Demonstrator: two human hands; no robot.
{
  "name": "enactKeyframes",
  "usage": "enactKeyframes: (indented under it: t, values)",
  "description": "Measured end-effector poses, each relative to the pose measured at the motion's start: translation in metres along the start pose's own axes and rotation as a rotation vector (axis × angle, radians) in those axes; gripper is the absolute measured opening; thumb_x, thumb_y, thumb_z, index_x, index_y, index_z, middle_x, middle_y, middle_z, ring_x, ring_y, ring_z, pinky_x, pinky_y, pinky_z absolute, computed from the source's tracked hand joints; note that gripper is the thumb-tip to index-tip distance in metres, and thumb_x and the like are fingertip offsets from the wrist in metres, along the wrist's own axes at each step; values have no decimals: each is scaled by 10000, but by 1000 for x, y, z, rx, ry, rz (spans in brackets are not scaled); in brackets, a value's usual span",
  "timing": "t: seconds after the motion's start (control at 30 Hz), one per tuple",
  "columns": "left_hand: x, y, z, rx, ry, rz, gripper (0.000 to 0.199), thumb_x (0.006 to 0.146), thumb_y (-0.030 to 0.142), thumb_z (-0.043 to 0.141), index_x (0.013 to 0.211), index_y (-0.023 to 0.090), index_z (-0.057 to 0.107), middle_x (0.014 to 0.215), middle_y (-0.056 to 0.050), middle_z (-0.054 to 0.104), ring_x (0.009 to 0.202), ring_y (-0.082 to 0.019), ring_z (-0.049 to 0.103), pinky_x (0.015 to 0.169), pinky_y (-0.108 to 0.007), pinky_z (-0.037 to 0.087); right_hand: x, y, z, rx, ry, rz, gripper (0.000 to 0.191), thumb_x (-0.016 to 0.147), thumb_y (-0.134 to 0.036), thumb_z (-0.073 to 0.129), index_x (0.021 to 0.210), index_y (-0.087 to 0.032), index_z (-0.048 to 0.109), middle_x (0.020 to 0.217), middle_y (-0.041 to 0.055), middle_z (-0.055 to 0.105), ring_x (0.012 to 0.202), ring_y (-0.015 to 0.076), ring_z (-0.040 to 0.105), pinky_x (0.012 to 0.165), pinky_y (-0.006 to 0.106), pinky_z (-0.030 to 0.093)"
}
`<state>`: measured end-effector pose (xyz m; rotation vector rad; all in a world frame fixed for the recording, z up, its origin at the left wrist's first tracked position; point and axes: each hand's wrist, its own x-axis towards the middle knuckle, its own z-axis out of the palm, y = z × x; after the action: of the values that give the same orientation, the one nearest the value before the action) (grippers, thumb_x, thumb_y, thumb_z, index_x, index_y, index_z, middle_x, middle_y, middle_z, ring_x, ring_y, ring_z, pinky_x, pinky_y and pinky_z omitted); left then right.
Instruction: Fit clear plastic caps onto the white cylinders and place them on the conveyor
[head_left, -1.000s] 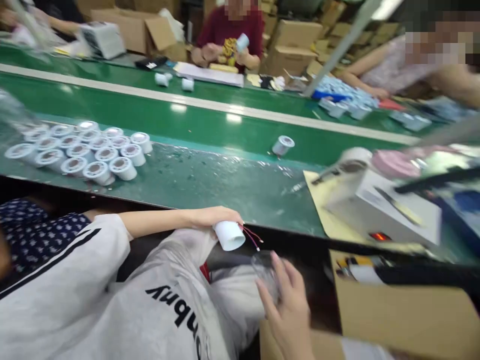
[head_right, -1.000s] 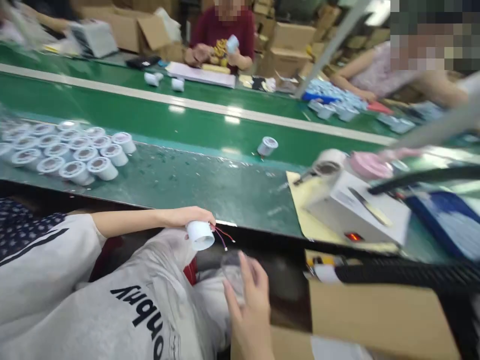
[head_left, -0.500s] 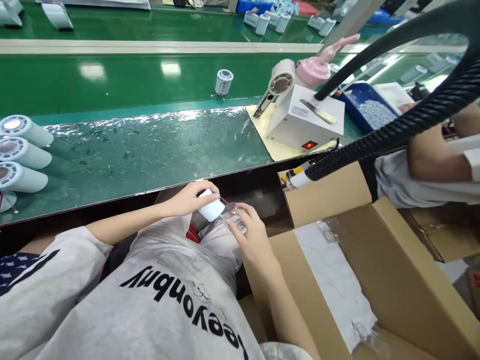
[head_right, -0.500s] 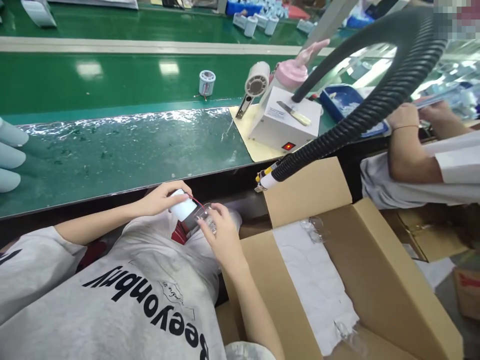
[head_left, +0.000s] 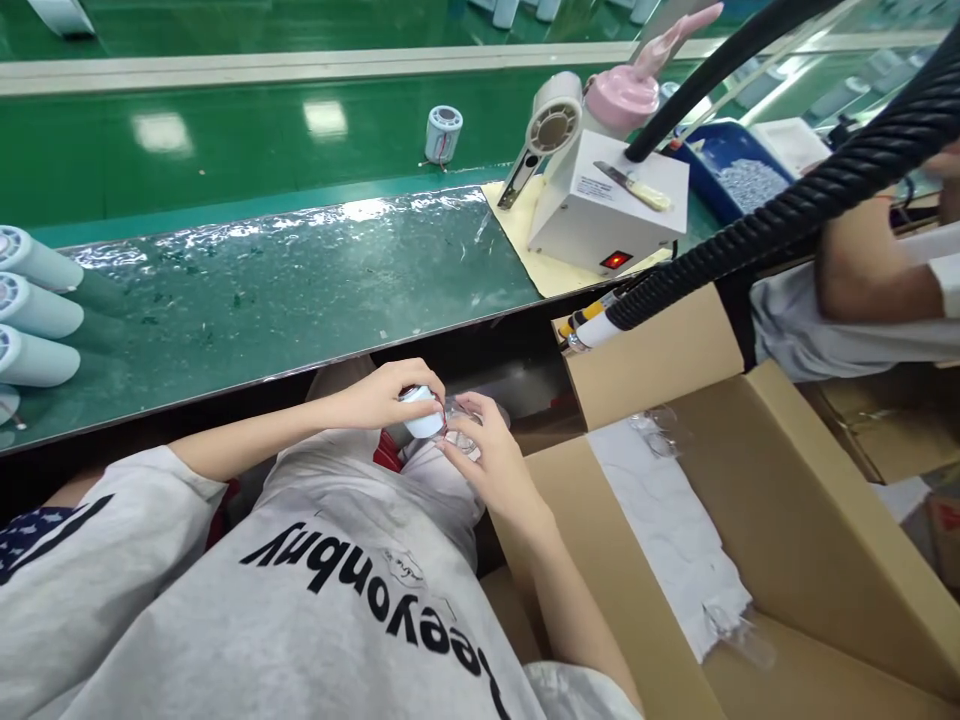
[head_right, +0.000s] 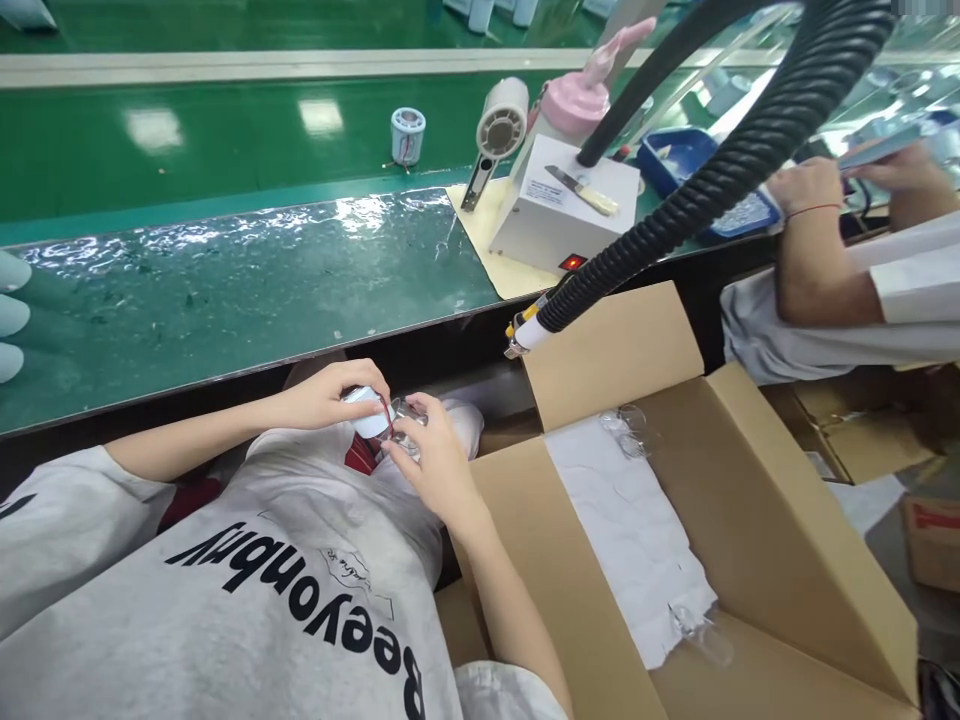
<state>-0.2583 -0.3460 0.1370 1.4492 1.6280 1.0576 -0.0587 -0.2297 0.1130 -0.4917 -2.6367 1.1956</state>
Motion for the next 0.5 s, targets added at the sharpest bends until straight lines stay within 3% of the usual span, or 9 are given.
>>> enactKeyframes:
  t: [0.13,0.2,0.33,0.5]
  values:
    - [-4,-7,2,19,75,48,409,787,474,810,1075,196,727,1018,-66,679,933,-204,621,874,-331,501,-2,-7,-1,268,51,73,192,886,-436,722,849,-251,760,1256,96,604,1121,285,643,993,472,558]
    - [-5,-13,2,25,77,92,549,720,557,857,1128,207,742,1013,-71,655,935,-210,610,873,-344,508,-3,-12,-3,310,113,129,216,892,-424,702,785,-242,747,1206,97,621,1061,270,657,874,421,589]
    - [-5,-25,-1,37,22,200,596,690,602,866,1120,198,784,1109,-123,618,1006,-240,619,927,-399,529,-5,-17,-7,394,182,182,235,867,-366,692,679,-227,718,1062,94,645,973,249,675,646,311,570]
    - [-6,-26,-1,-46,-114,183,621,728,453,883,1287,235,722,1487,-181,551,1278,-316,604,1107,-475,475,-3,-12,-13,639,243,229,279,810,-387,782,609,-216,691,1009,75,681,1034,290,729,814,389,613]
